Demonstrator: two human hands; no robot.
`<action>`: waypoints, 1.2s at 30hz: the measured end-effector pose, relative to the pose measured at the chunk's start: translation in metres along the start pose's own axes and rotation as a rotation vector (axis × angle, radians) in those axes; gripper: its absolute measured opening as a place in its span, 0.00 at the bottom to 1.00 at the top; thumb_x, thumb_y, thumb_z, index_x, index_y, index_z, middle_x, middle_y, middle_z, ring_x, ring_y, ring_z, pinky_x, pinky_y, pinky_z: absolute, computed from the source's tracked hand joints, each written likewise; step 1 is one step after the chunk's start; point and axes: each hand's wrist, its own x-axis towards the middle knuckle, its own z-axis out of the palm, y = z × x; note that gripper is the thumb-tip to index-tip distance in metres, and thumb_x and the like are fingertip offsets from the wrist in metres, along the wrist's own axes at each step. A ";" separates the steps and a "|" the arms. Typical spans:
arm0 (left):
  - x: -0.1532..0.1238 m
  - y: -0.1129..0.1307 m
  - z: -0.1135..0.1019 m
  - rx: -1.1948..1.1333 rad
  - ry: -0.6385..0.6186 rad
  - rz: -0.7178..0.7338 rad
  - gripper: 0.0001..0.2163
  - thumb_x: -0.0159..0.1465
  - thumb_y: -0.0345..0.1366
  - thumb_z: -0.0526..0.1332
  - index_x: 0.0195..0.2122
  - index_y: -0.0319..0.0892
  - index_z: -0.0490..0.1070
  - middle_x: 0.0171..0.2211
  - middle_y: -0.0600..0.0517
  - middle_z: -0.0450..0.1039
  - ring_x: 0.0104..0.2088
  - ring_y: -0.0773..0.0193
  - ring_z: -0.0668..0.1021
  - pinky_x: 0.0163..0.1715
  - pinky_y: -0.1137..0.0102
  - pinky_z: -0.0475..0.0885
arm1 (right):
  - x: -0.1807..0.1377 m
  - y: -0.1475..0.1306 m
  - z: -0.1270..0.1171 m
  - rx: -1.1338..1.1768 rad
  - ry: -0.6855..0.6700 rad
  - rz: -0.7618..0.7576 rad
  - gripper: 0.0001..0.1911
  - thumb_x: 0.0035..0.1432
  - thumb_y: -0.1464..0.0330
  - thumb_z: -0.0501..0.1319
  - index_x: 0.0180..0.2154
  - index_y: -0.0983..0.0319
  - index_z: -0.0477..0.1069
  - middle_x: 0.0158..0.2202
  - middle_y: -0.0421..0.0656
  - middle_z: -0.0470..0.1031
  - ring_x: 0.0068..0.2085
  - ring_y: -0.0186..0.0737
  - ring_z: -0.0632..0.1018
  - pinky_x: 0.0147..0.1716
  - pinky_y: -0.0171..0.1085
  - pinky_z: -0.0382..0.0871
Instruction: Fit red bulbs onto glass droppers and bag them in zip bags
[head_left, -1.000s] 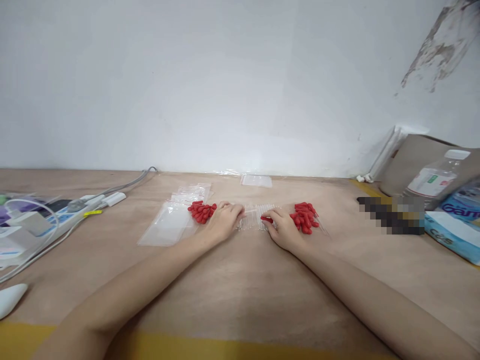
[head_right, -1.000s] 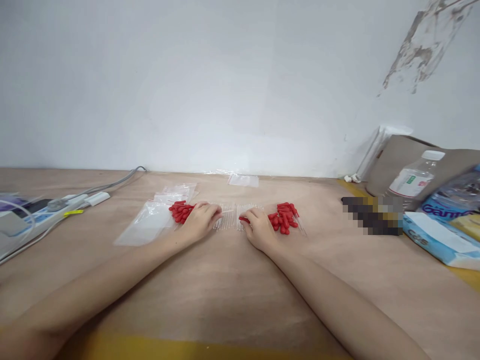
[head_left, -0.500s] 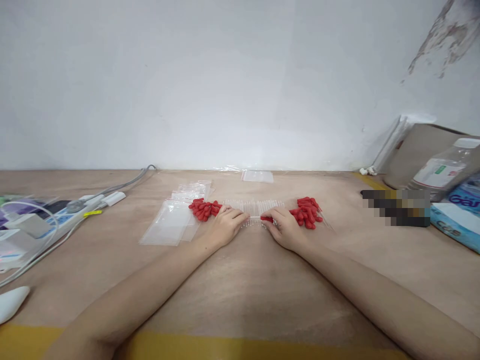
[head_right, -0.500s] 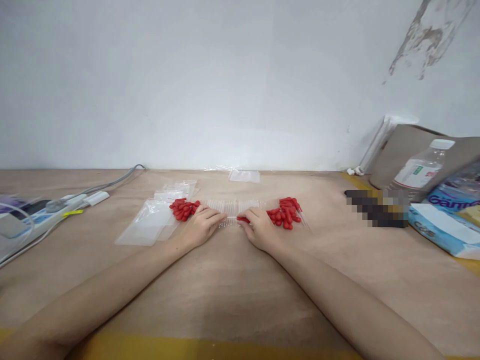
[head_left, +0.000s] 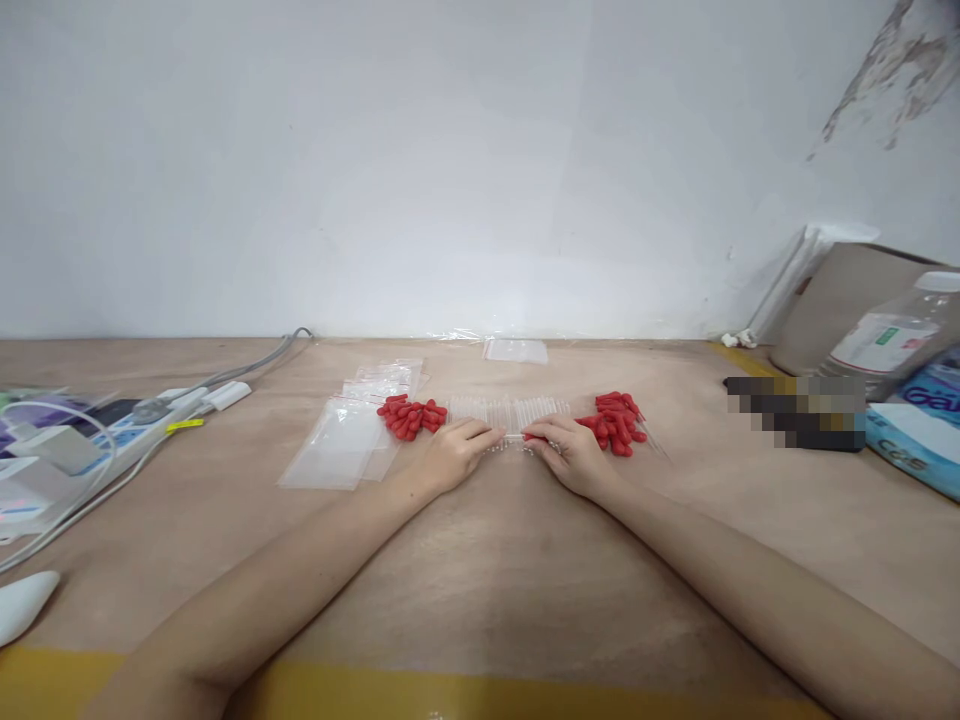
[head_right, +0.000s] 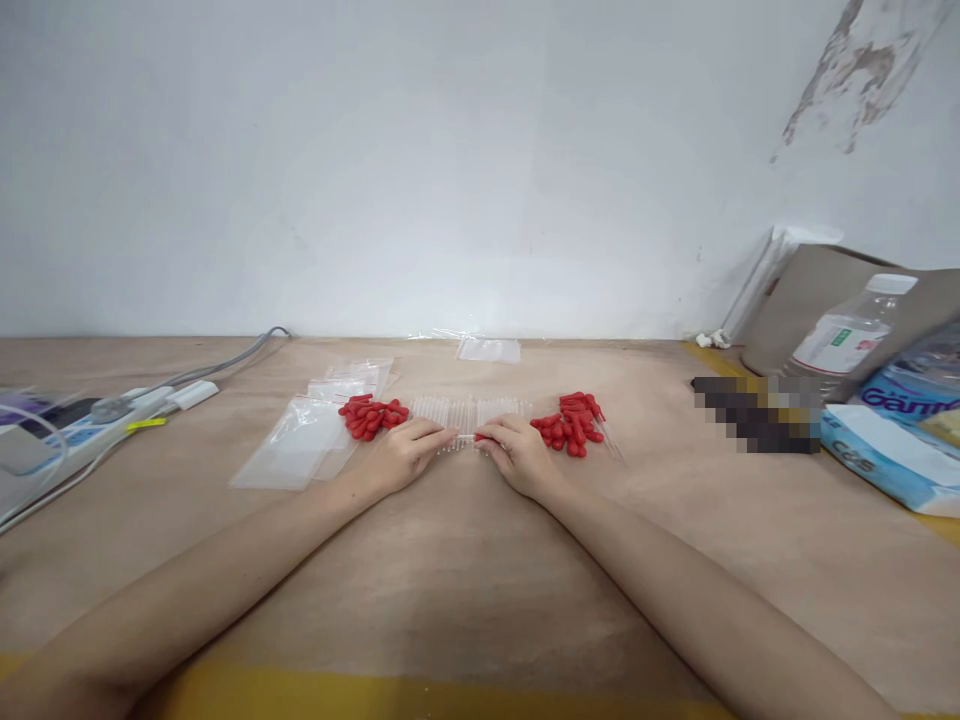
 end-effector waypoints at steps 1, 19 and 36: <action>0.000 0.000 -0.001 -0.003 -0.011 0.006 0.12 0.63 0.28 0.51 0.44 0.41 0.69 0.35 0.49 0.72 0.34 0.66 0.74 0.33 0.72 0.70 | 0.000 0.000 -0.001 -0.007 -0.012 -0.011 0.08 0.58 0.68 0.54 0.35 0.59 0.71 0.32 0.45 0.73 0.34 0.38 0.73 0.34 0.39 0.68; 0.000 0.001 0.007 -0.009 -0.048 0.093 0.14 0.64 0.27 0.46 0.45 0.39 0.67 0.32 0.49 0.70 0.34 0.65 0.73 0.34 0.70 0.70 | 0.000 0.000 -0.001 -0.157 -0.147 -0.149 0.08 0.59 0.67 0.52 0.33 0.61 0.68 0.29 0.45 0.71 0.33 0.40 0.69 0.34 0.39 0.63; 0.002 0.005 0.004 0.006 0.004 0.011 0.11 0.65 0.35 0.50 0.35 0.39 0.72 0.26 0.51 0.69 0.31 0.66 0.71 0.32 0.71 0.67 | 0.000 0.004 -0.001 -0.182 -0.180 -0.160 0.08 0.59 0.68 0.52 0.33 0.62 0.69 0.28 0.45 0.70 0.33 0.40 0.68 0.34 0.39 0.64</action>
